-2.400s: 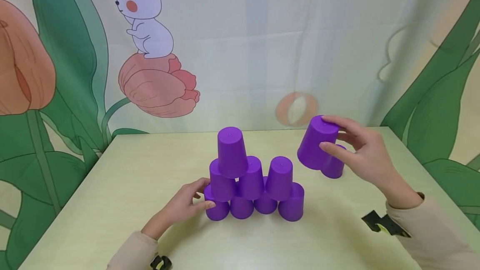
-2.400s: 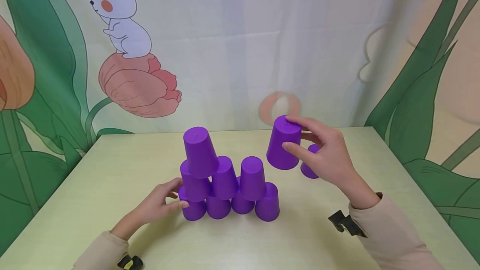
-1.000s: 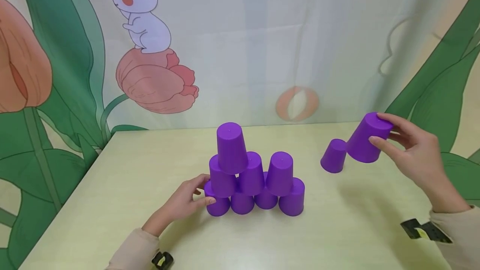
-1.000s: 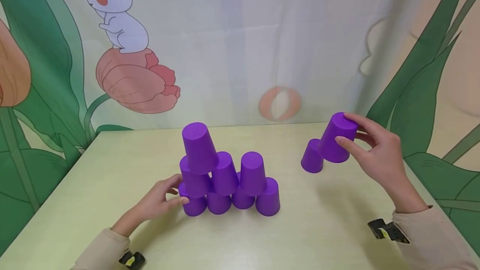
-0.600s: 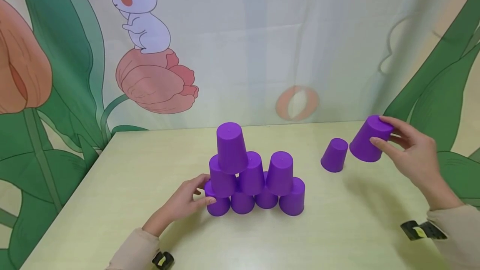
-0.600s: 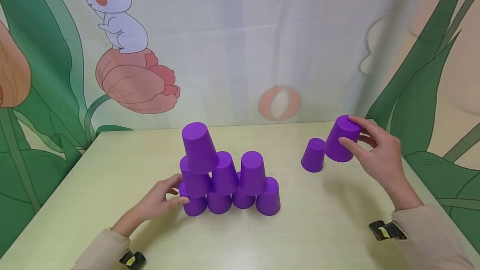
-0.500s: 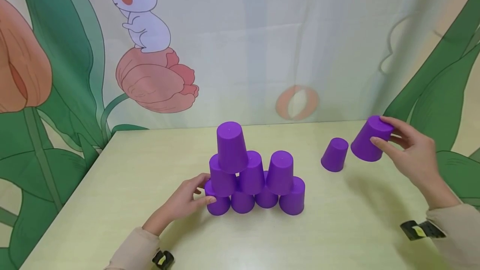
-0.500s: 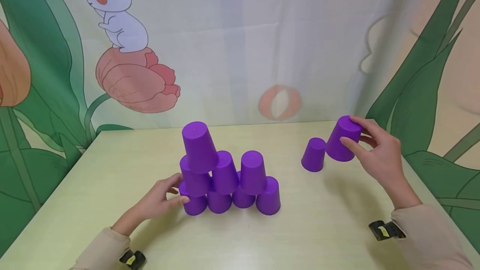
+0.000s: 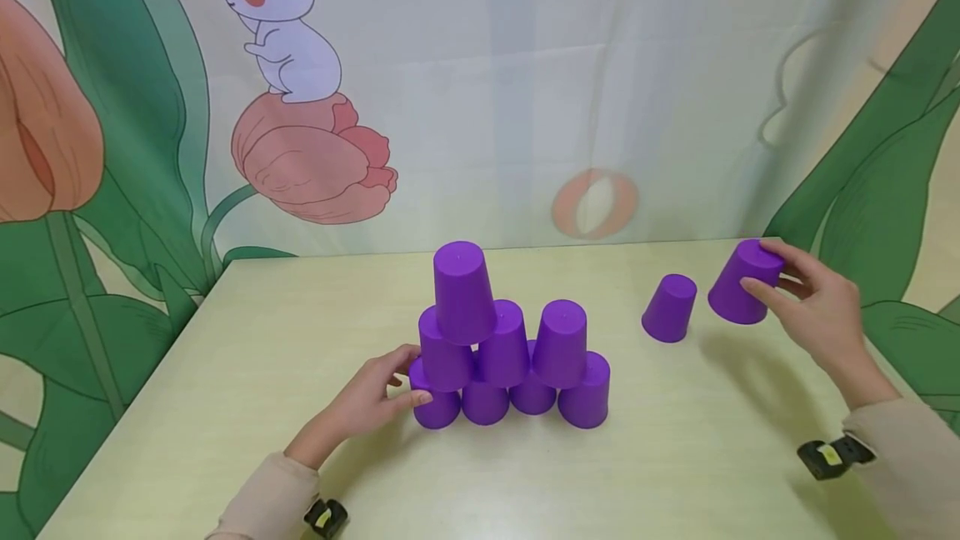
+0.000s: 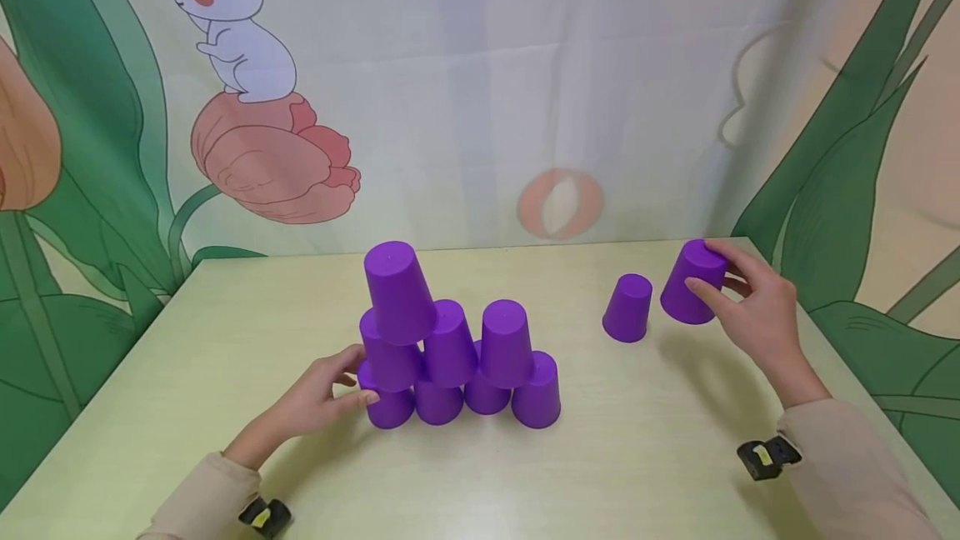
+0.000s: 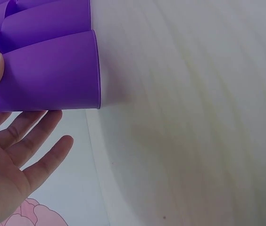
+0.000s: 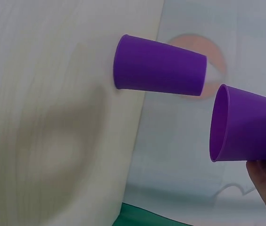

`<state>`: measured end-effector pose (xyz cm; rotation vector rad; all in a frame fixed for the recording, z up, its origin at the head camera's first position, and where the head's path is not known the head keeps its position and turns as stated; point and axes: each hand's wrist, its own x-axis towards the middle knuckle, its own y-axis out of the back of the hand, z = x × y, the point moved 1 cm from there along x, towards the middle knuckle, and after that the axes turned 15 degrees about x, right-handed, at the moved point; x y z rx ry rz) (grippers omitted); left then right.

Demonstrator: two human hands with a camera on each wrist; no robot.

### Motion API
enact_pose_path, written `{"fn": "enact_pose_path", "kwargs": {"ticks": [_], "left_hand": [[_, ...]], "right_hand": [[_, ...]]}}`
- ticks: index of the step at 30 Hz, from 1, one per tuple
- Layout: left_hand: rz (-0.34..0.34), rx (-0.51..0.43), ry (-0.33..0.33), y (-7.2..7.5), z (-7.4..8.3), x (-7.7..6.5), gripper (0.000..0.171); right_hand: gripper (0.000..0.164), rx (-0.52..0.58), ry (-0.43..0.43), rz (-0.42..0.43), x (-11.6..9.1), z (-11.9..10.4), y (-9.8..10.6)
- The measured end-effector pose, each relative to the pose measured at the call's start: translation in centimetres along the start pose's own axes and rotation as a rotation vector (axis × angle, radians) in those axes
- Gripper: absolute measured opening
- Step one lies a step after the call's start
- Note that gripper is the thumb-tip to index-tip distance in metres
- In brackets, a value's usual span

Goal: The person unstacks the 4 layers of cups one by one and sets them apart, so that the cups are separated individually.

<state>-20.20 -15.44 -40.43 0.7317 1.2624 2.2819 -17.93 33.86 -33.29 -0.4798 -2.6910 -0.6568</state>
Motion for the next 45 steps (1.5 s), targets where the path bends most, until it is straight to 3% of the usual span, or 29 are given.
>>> {"fn": "enact_pose_path", "kwargs": {"ticks": [16, 39, 45], "left_hand": [[0.012, 0.011, -0.020, -0.1, -0.2, 0.0, 0.044], [-0.007, -0.003, 0.009, 0.0, -0.1, -0.1, 0.045], [0.001, -0.006, -0.002, -0.1, -0.1, 0.0, 0.043]], "right_hand": [[0.056, 0.054, -0.035, 0.000, 0.9, 4.5, -0.9], [0.055, -0.025, -0.017, -0.108, 0.5, 6.3, -2.3], [0.060, -0.054, -0.019, -0.096, 1.3, 10.2, -2.5]]}}
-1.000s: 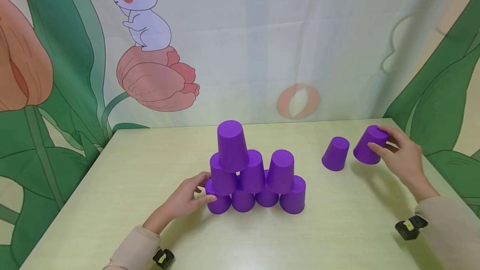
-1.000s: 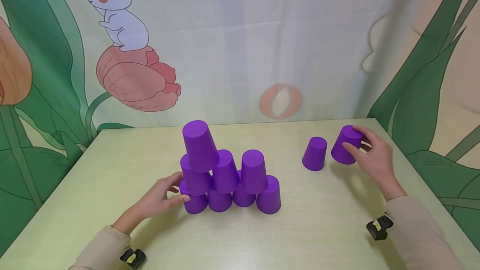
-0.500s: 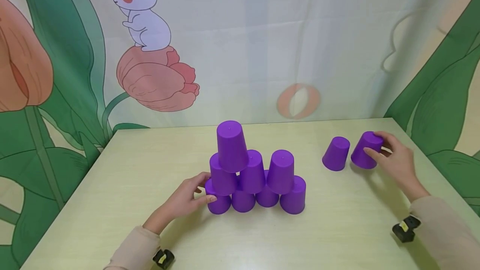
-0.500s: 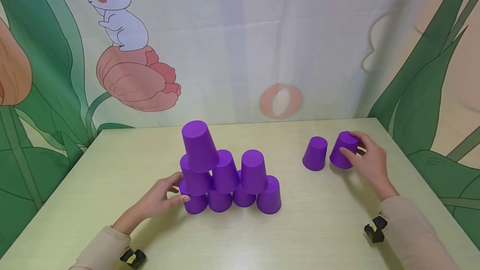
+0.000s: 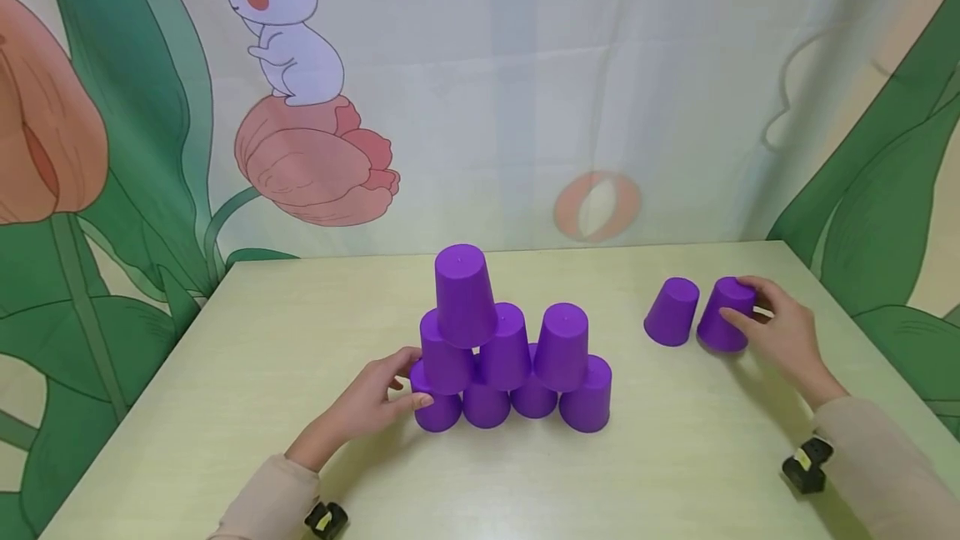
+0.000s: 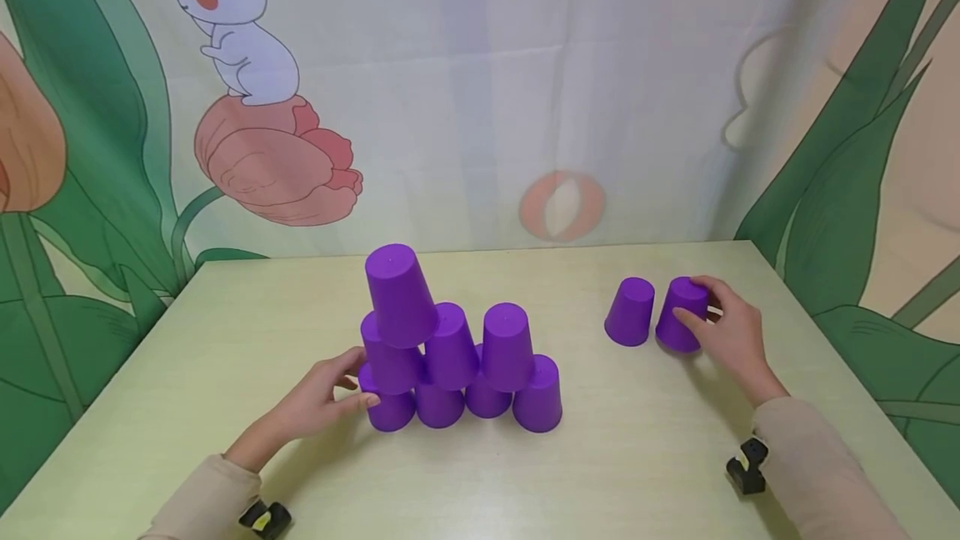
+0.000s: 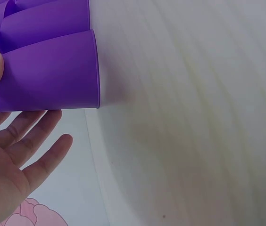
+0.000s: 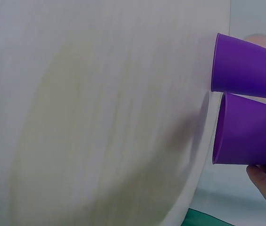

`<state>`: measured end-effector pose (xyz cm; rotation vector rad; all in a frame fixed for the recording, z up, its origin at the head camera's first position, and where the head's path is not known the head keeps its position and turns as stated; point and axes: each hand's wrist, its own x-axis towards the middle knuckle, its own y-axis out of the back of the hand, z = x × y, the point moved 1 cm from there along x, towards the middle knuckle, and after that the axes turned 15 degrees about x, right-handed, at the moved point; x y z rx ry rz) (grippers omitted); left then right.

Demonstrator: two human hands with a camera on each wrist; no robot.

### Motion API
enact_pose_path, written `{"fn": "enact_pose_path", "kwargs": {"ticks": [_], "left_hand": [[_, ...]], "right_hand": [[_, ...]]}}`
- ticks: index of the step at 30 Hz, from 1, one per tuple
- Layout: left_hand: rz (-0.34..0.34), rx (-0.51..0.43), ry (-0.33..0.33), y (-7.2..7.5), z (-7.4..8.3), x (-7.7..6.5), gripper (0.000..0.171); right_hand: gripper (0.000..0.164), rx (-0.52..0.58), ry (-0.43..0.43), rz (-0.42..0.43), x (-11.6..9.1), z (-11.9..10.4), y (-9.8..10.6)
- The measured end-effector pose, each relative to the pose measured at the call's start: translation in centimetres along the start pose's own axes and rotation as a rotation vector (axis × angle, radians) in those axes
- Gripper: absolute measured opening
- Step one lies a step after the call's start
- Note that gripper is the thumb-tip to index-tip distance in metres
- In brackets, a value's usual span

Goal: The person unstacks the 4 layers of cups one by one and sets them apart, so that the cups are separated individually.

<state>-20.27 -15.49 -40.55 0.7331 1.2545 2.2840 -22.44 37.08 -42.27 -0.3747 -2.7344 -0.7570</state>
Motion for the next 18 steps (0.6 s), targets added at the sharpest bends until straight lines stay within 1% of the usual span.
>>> {"fn": "enact_pose_path", "kwargs": {"ticks": [2, 5, 8, 11, 15, 18], "left_hand": [[0.000, -0.001, -0.002, 0.0, 0.0, 0.0, 0.043], [0.005, 0.000, -0.007, 0.0, 0.0, 0.0, 0.043], [0.012, 0.006, -0.011, 0.0, 0.0, 0.0, 0.043], [0.014, 0.007, -0.013, 0.0, 0.1, 0.0, 0.043], [0.011, 0.004, -0.008, 0.0, 0.1, 0.0, 0.043], [0.005, 0.003, -0.001, 0.1, 0.1, 0.0, 0.043]], "right_hand": [[0.063, -0.013, -0.001, 0.001, 0.4, 1.6, -0.1], [0.069, -0.005, 0.011, -0.022, 0.8, 3.2, 0.1], [0.073, 0.001, -0.002, -0.045, 0.8, 3.7, 0.1], [0.069, -0.012, -0.015, -0.056, 0.3, 2.7, 0.0], [0.058, 0.009, -0.045, -0.080, -0.9, -0.8, 0.1], [0.061, 0.034, -0.059, -0.089, -1.0, -0.9, 0.2]]}}
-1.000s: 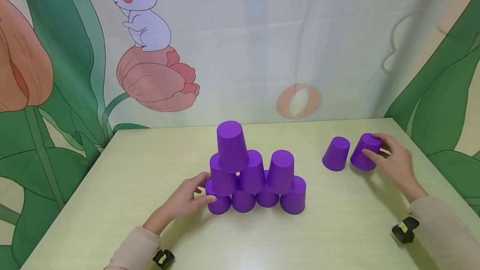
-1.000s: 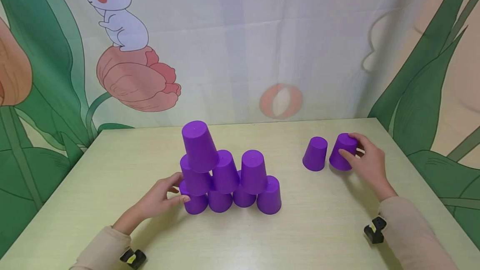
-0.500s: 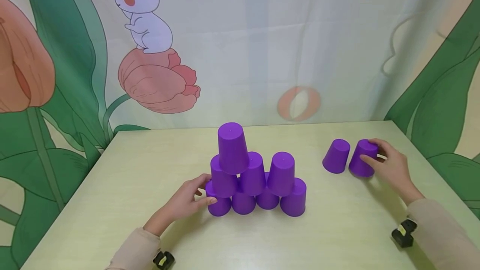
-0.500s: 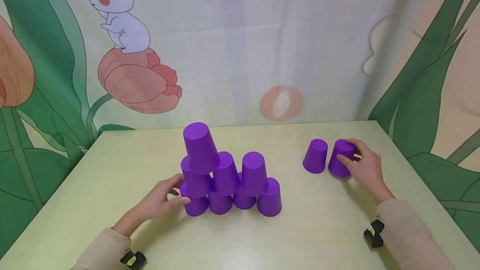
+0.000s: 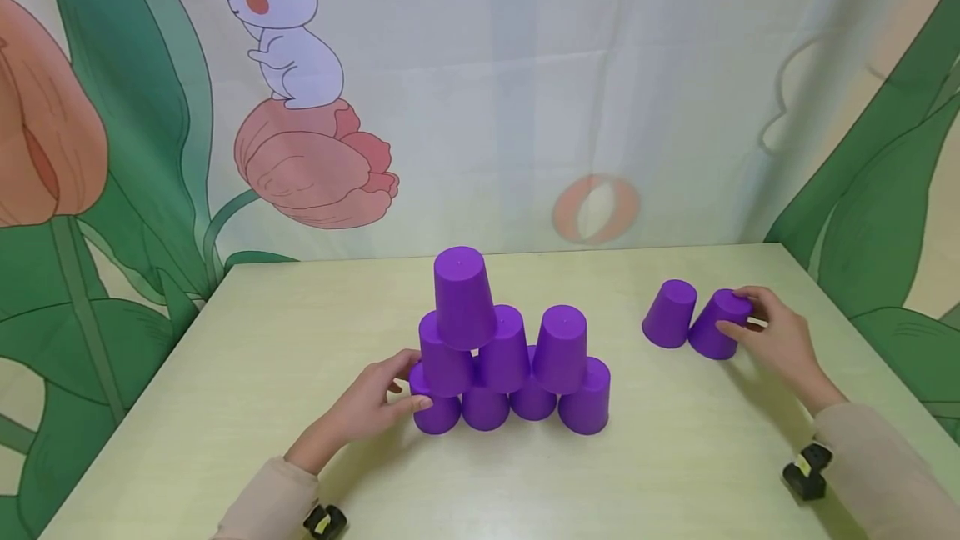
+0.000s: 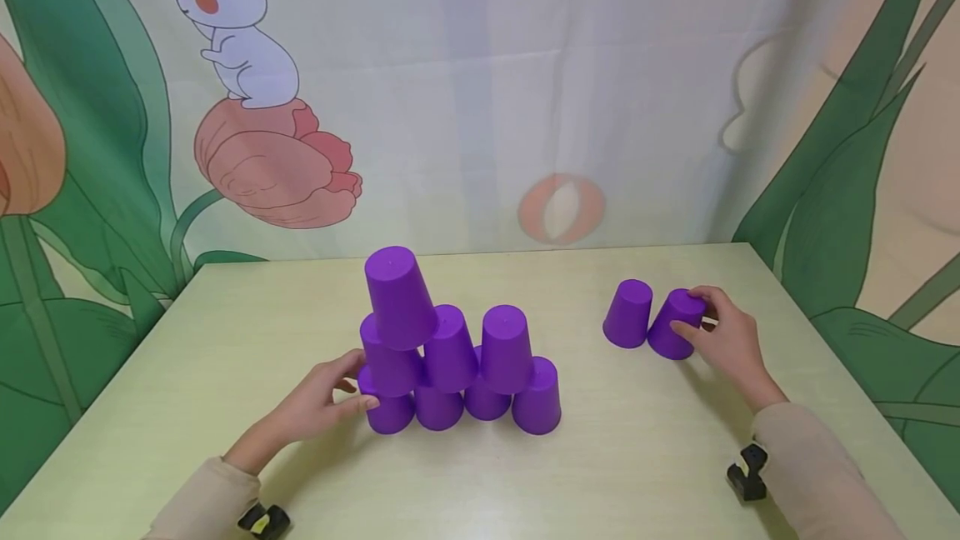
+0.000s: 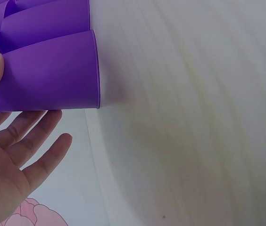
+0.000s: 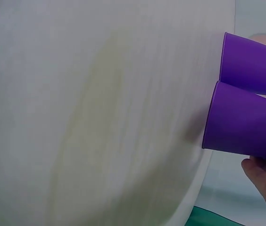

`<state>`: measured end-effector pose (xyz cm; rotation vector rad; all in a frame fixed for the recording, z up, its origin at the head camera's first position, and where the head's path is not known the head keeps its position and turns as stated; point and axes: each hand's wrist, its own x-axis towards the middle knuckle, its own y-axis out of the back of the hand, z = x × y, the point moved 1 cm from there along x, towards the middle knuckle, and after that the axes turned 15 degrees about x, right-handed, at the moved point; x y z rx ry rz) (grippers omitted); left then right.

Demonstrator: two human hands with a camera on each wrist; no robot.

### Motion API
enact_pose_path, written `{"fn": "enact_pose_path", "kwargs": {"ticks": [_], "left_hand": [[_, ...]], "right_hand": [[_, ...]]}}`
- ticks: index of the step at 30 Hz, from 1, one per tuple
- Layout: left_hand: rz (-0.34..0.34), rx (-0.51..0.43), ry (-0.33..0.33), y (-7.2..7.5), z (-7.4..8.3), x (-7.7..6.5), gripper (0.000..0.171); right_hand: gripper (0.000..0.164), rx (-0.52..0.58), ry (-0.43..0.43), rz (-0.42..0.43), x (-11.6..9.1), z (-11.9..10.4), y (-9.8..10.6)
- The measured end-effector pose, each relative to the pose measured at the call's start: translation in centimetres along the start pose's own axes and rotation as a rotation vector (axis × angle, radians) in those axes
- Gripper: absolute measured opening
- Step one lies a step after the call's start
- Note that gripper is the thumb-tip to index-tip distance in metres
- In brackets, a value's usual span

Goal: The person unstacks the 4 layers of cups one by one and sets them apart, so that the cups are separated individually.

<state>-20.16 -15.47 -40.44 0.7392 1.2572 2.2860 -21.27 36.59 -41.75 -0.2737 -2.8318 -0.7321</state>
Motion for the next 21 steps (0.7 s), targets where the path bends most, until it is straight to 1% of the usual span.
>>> {"fn": "enact_pose_path", "kwargs": {"ticks": [1, 4, 6, 9, 12, 16, 18, 19, 21], "left_hand": [[-0.001, 0.001, 0.001, 0.0, 0.0, 0.0, 0.043], [-0.002, 0.002, 0.005, 0.0, 0.0, -0.1, 0.044], [0.000, 0.003, 0.004, 0.0, 0.0, -0.1, 0.044], [0.000, 0.002, 0.006, 0.0, 0.0, 0.0, 0.044], [0.000, 0.002, 0.008, 0.0, 0.0, 0.0, 0.044], [-0.002, 0.004, 0.009, 0.0, 0.0, 0.0, 0.043], [-0.003, 0.005, 0.010, 0.0, 0.0, 0.0, 0.043], [-0.003, 0.004, 0.010, 0.0, 0.0, 0.0, 0.043], [-0.002, 0.003, 0.012, 0.0, 0.0, 0.0, 0.044]], "right_hand": [[0.061, -0.016, 0.001, 0.007, 0.0, 0.0, -0.1], [0.060, -0.013, 0.010, 0.010, -0.1, 0.0, -0.1], [0.054, -0.017, 0.015, 0.014, -0.6, -1.5, -0.1], [0.052, -0.007, 0.043, 0.029, -0.9, -2.2, 0.0], [0.056, -0.005, 0.045, 0.050, -0.6, -1.4, 0.2], [0.066, -0.048, 0.047, 0.079, 0.4, 1.7, 0.4], [0.069, -0.069, 0.051, 0.091, 0.8, 2.8, 0.6], [0.069, -0.066, 0.057, 0.096, 0.8, 2.8, 0.6], [0.069, -0.027, 0.066, 0.092, 0.6, 1.9, 0.7]]}}
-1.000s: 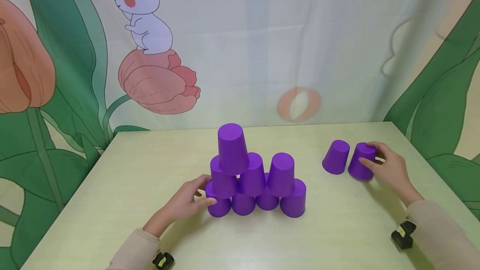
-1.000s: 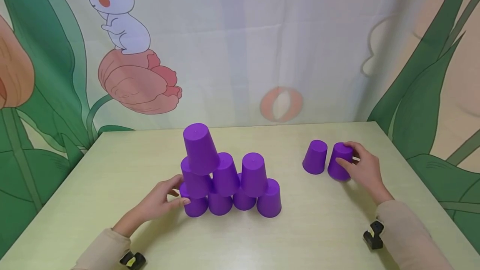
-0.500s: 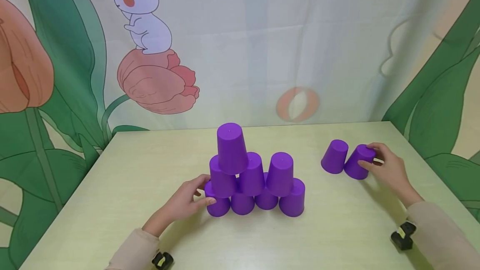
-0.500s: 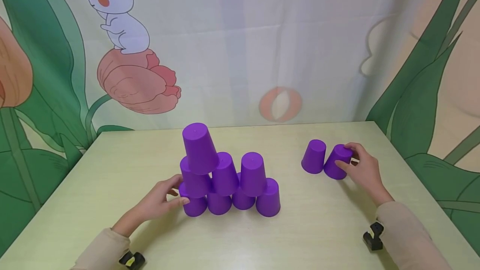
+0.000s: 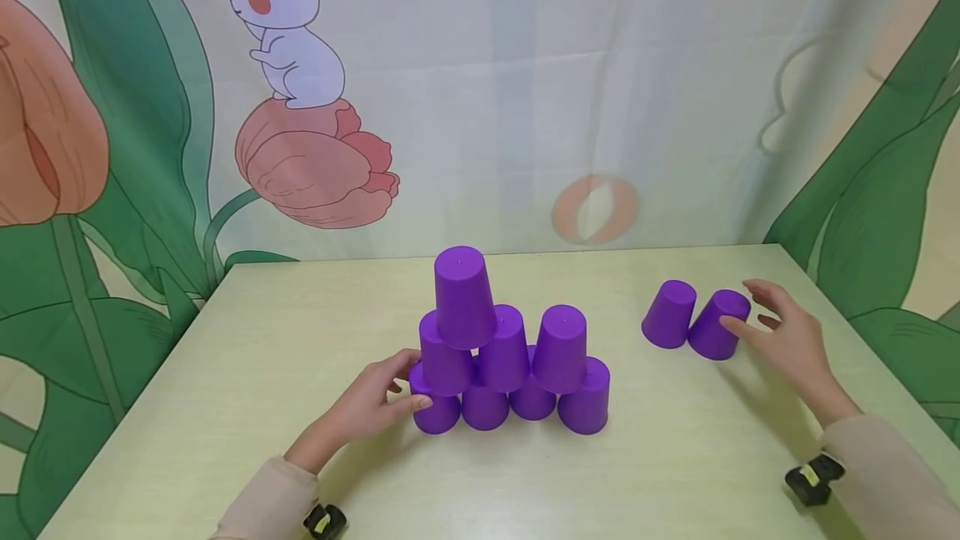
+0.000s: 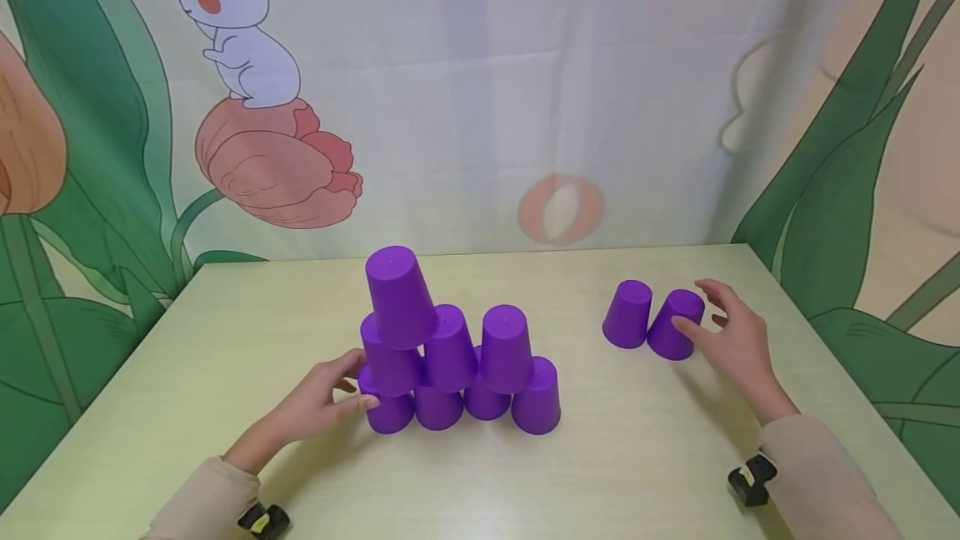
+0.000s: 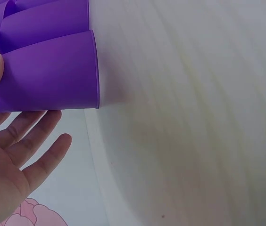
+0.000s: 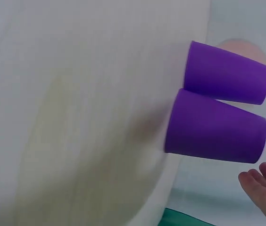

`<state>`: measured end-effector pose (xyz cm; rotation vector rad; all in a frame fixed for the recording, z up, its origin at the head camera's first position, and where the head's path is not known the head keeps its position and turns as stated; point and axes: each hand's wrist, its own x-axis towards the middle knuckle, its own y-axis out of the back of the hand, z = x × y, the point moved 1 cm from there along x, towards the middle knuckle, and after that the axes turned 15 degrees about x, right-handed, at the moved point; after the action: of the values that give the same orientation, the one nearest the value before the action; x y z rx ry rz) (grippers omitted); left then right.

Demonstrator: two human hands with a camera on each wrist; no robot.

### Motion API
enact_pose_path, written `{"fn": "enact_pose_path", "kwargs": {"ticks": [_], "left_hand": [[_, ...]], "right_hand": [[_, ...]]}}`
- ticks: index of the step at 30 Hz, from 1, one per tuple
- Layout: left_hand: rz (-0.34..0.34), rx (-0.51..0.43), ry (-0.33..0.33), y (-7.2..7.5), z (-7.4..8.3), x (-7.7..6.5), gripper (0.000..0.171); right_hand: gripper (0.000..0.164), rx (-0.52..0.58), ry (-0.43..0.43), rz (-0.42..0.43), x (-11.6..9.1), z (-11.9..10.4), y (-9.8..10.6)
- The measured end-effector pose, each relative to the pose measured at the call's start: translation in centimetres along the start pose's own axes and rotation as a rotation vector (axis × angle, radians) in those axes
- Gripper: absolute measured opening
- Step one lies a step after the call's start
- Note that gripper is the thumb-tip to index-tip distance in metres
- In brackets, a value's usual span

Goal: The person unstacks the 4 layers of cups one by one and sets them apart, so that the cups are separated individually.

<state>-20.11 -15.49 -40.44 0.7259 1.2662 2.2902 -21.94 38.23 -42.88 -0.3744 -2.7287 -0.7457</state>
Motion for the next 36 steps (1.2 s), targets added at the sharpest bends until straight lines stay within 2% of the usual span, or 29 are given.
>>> {"fn": "enact_pose_path", "kwargs": {"ticks": [4, 10, 20, 36], "left_hand": [[0.003, 0.002, -0.001, 0.0, -0.1, 0.0, 0.044], [0.003, 0.002, 0.000, 0.0, -0.1, 0.0, 0.044], [0.001, 0.003, -0.006, 0.0, 0.0, 0.0, 0.044], [-0.003, 0.002, 0.004, 0.0, 0.0, 0.0, 0.044]], "right_hand": [[0.066, 0.056, -0.008, 0.015, -0.8, -3.8, -0.1], [0.064, 0.024, 0.014, -0.015, -2.0, -8.5, -0.2], [0.065, 0.043, 0.018, -0.048, -2.6, -11.5, -0.8], [0.067, 0.113, 0.129, -0.107, -3.3, -15.6, -2.5]]}}
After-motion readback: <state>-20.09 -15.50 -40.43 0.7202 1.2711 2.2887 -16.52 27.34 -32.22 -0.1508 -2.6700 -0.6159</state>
